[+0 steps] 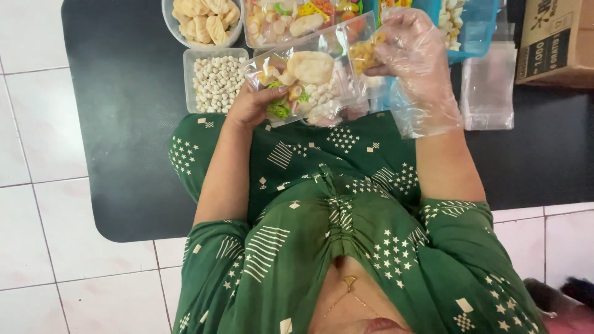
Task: Manually filling a plastic pouch with various snack items from multiple containers.
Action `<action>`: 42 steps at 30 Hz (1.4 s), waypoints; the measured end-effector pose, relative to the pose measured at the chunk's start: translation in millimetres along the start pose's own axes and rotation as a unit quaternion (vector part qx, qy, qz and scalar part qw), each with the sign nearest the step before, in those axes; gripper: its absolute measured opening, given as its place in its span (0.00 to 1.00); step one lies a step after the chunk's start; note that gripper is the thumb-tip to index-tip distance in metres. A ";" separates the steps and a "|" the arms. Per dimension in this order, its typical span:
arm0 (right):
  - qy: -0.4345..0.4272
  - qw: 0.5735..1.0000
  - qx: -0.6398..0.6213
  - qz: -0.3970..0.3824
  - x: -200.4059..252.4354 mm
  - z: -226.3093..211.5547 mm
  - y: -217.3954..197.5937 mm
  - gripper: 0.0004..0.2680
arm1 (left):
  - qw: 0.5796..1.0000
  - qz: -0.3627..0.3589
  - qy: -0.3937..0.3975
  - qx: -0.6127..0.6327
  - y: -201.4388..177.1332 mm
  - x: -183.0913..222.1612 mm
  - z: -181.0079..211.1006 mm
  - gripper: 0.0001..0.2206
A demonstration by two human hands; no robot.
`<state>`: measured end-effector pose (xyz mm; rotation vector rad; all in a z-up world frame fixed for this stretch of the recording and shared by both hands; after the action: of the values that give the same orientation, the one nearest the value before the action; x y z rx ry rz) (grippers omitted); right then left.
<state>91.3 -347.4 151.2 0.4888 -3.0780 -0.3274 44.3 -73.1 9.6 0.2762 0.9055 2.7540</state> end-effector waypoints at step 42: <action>0.026 0.974 0.167 -0.149 -14.9 -34.6 62.0 0.09 | 0.994 0.061 0.004 0.089 -18.1 6.7 -3.7 0.18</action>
<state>88.0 -292.2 198.3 0.9560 -3.0119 0.2067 39.9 -59.2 -3.5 0.3617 1.1747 2.7885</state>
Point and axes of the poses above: each hand's wrist, its own x-axis away from the middle knuckle, its own y-axis out of the palm, z = x × y, the point moved 8 cm from there along -x, towards the middle knuckle, and after that the axes turned 6 degrees about -x, right-handed, at the moved point
